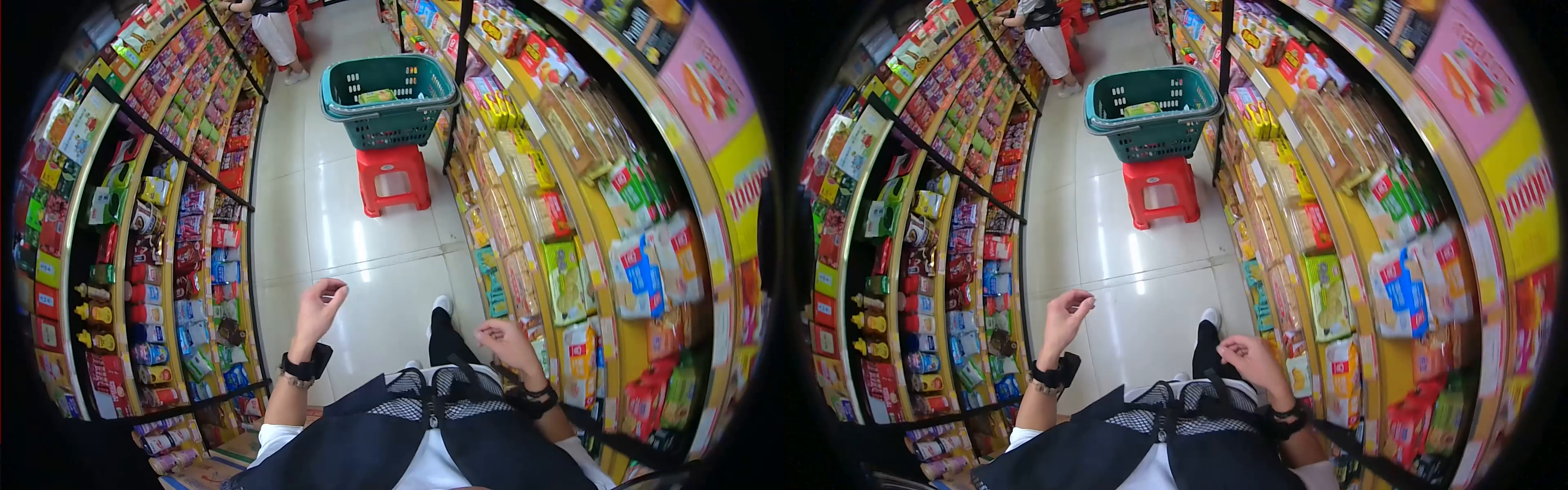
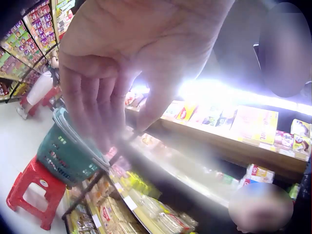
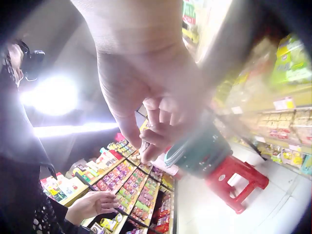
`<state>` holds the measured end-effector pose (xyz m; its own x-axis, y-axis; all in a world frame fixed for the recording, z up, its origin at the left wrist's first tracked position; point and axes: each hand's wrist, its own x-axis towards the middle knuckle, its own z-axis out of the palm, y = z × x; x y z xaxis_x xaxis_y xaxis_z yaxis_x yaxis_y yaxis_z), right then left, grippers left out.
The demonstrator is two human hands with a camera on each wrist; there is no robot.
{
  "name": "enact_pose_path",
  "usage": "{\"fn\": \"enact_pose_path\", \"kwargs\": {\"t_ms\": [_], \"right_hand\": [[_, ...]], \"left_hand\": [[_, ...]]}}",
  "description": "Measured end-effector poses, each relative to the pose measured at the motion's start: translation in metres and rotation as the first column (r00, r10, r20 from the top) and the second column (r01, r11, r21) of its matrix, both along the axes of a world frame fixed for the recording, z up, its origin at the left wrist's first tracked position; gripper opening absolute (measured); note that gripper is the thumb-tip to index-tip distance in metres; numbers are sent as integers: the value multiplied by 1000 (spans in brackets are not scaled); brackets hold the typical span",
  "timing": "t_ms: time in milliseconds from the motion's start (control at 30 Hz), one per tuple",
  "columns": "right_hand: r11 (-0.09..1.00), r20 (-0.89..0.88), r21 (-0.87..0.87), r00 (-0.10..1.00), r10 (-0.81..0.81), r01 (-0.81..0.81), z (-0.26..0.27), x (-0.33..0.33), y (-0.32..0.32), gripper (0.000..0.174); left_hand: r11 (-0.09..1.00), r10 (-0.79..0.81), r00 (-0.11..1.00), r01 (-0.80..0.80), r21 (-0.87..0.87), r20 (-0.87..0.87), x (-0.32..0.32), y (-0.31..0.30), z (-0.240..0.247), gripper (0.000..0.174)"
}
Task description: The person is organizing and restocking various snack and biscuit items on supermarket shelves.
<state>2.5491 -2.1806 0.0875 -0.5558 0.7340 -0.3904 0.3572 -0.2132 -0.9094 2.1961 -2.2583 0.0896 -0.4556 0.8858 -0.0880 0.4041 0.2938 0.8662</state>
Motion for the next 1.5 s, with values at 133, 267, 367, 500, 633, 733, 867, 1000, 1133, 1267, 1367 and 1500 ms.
{"fn": "enact_pose_path", "kwargs": {"t_ms": [133,267,367,500,633,733,867,1000,1133,1267,1367,1500], "right_hand": [[995,-68,22,993,95,-93,-17,-67,108,18],[978,-45,50,977,207,-205,-14,-136,205,18],[961,-32,107,965,260,-255,-10,-180,268,18],[948,33,181,965,261,-263,-11,-231,334,18],[982,-3,124,990,144,-143,-21,-273,390,17],[999,44,44,999,29,-31,-25,-297,427,17],[999,33,40,999,-22,21,-28,-322,471,16],[997,22,-45,998,-62,63,-36,-343,514,16],[994,15,-108,1000,-9,10,-57,-353,563,16],[999,53,-50,999,11,-8,-70,-360,607,16],[995,65,-97,998,-17,24,-72,-365,630,16],[988,138,-134,989,-56,75,-80,-368,641,15]], "left_hand": [[986,134,988,-140,89,75,-44,46,-3,16],[961,276,958,-273,-50,72,-88,71,6,16],[937,349,932,-345,-51,103,-118,103,6,17],[926,377,920,-375,-43,109,-174,167,-6,18],[967,256,963,-255,-22,80,-242,277,-19,17],[996,85,996,-86,-31,-21,-283,377,-9,16],[989,-150,965,148,-24,-214,-321,511,-14,19],[920,-393,713,299,-254,-581,-334,626,-53,33],[878,-469,533,195,-437,-704,-346,709,-135,55],[807,-526,564,95,-583,-636,-349,750,-194,67],[772,-554,542,51,-634,-632,-348,766,-215,79],[733,-614,477,48,-679,-629,-352,777,-250,101]]}}
